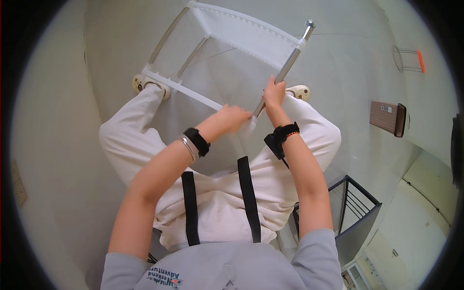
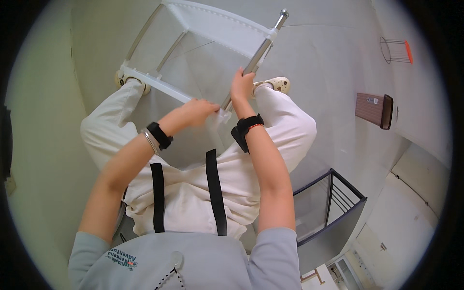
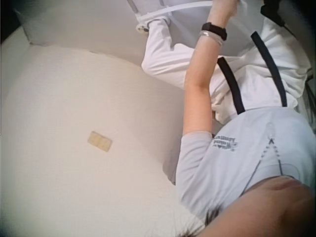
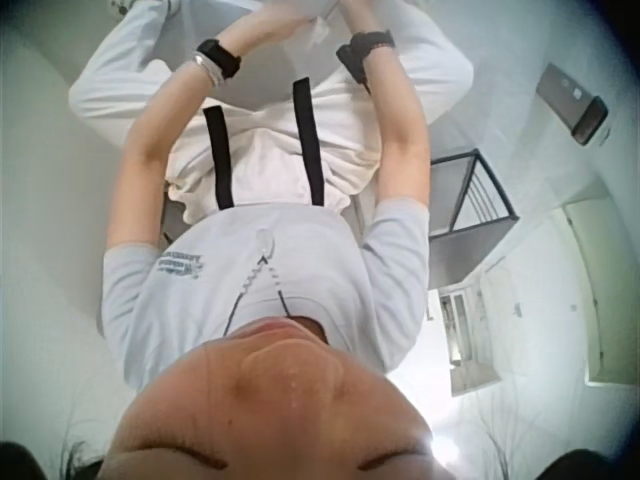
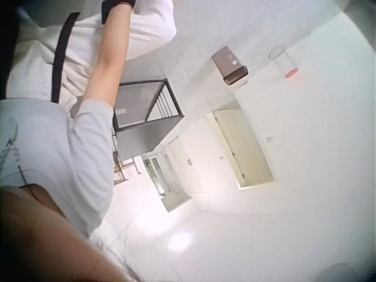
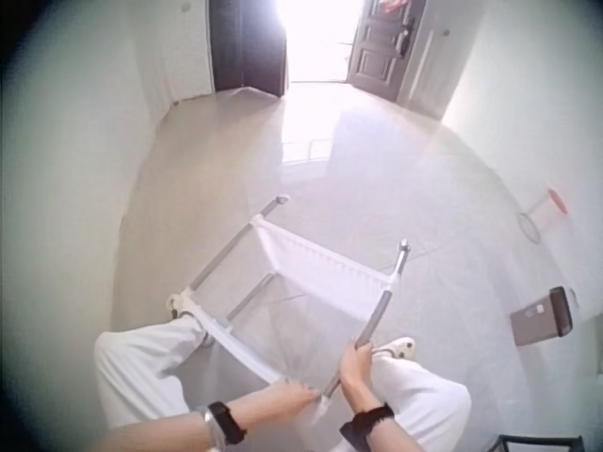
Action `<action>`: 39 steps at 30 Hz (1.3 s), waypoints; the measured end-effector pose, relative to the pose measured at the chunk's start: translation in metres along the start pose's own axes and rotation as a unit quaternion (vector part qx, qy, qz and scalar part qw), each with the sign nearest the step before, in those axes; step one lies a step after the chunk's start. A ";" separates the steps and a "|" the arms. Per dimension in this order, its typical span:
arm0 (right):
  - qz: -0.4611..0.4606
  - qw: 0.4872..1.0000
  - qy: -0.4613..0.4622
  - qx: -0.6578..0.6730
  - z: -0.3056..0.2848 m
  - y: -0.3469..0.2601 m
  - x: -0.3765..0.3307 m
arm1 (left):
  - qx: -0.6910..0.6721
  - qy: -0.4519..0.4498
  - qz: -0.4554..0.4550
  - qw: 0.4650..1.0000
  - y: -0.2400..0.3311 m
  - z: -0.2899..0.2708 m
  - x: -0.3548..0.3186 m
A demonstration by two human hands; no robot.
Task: Assembling or disassembling a white plastic and metal shelving unit or cart.
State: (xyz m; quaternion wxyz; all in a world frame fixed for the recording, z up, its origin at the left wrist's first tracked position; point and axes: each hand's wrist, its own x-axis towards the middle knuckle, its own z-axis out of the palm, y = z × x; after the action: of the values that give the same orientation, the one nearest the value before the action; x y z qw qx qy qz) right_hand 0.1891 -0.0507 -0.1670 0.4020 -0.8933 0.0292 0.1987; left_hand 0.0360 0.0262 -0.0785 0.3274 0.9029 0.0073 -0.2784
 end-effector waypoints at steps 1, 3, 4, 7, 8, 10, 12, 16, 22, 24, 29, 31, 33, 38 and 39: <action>-0.023 1.000 0.004 0.010 0.004 0.002 0.010 | -0.003 0.000 0.000 1.000 -0.005 -0.013 0.009; 0.012 0.996 -0.087 0.019 0.008 -0.039 -0.012 | -0.032 -0.055 -0.043 0.997 -0.032 -0.016 0.013; 0.045 0.987 -0.154 0.032 0.003 -0.056 -0.017 | -0.037 -0.059 -0.046 0.997 -0.037 -0.016 0.017; 0.037 0.981 -0.179 0.065 0.008 -0.041 0.004 | -0.020 -0.064 -0.047 0.997 -0.047 -0.012 0.031; 0.046 0.981 -0.180 0.062 0.009 -0.027 0.008 | -0.008 -0.020 -0.035 0.999 -0.046 0.004 0.030; 0.085 0.969 -0.205 0.106 0.012 0.001 0.015 | -0.003 0.015 -0.022 1.000 -0.047 0.032 0.032; 0.083 0.970 -0.200 0.110 0.017 0.011 0.010 | 0.045 0.118 -0.022 0.992 -0.047 0.051 0.032; 0.078 0.974 -0.146 0.157 0.024 0.017 0.019 | 0.046 0.114 0.020 0.992 -0.054 0.057 0.033; 0.027 0.998 -0.018 0.052 0.035 -0.003 0.028 | 0.112 0.102 0.010 0.988 -0.061 0.067 0.042; -0.024 0.999 0.030 0.009 0.042 0.015 0.037 | 0.172 0.151 -0.001 0.973 -0.056 0.076 0.050; 0.008 1.000 -0.009 0.019 0.027 -0.020 0.011 | 0.129 0.150 -0.036 0.980 -0.058 0.083 0.051; 0.040 0.998 -0.039 0.022 0.027 -0.021 0.013 | 0.118 0.112 -0.044 0.986 -0.057 0.080 0.050; -0.007 1.000 -0.010 -0.010 0.029 -0.004 0.031 | 0.115 0.108 -0.041 0.987 -0.049 0.070 0.048; -0.052 0.998 0.003 -0.036 0.024 -0.015 0.042 | 0.115 0.125 -0.018 0.985 -0.031 0.025 0.026; -0.017 1.000 -0.019 -0.007 0.017 -0.035 0.029 | 0.121 0.114 -0.028 0.986 -0.028 0.018 0.019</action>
State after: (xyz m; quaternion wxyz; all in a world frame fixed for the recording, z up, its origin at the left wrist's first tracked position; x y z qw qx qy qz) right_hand 0.2174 -0.0121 -0.1637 0.3996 -0.8925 0.0044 0.2090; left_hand 0.0382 0.0344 -0.1158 0.2051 0.9610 0.0367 -0.1817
